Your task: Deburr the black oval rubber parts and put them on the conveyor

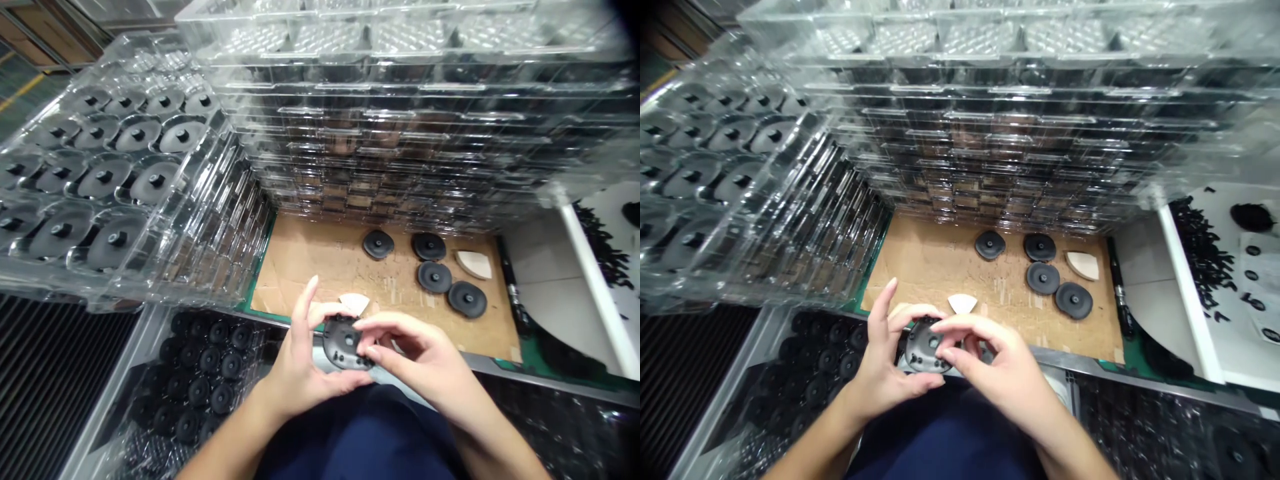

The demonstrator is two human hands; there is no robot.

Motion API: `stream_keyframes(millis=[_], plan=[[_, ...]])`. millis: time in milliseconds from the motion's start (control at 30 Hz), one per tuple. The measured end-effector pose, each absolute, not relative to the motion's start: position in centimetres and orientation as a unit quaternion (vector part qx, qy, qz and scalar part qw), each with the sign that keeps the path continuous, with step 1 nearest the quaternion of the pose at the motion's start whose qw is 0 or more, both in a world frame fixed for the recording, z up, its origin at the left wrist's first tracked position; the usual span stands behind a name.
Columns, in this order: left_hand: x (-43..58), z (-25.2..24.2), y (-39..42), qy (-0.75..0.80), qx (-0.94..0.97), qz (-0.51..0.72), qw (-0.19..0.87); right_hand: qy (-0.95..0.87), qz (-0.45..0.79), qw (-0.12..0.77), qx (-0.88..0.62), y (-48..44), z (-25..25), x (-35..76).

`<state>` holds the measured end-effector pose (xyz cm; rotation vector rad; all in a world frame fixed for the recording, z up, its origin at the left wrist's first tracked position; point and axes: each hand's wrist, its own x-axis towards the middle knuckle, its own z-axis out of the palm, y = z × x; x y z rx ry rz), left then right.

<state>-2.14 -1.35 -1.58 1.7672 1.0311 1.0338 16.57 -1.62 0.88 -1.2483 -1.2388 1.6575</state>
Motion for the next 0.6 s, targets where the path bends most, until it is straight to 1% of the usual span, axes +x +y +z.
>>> stream_keyframes(millis=[67,167,367,433,500,600], plan=[[-2.2,-1.4,-1.4,0.411,0.685,0.395,0.453,-0.452,0.703,0.322,-0.445,-0.9,1.3,16.8],[-2.2,-1.4,-1.5,0.405,0.664,0.373,0.506,-0.411,0.765,0.291,-0.402,-0.1,1.7,17.2],[-2.1,-1.2,-1.6,0.38,0.616,0.343,0.598,-0.366,0.818,0.269,-0.352,0.2,1.8,17.5],[-2.0,-1.3,-1.7,0.37,0.617,0.346,0.603,-0.363,0.826,0.255,-0.347,-0.1,1.8,17.6],[-1.9,-1.5,-1.8,0.36,0.632,0.36,0.584,-0.363,0.821,0.252,-0.361,-0.6,1.8,17.6],[-1.8,-1.8,-1.9,0.35,0.662,0.391,0.535,-0.375,0.784,0.286,-0.405,-1.3,1.8,17.7]])
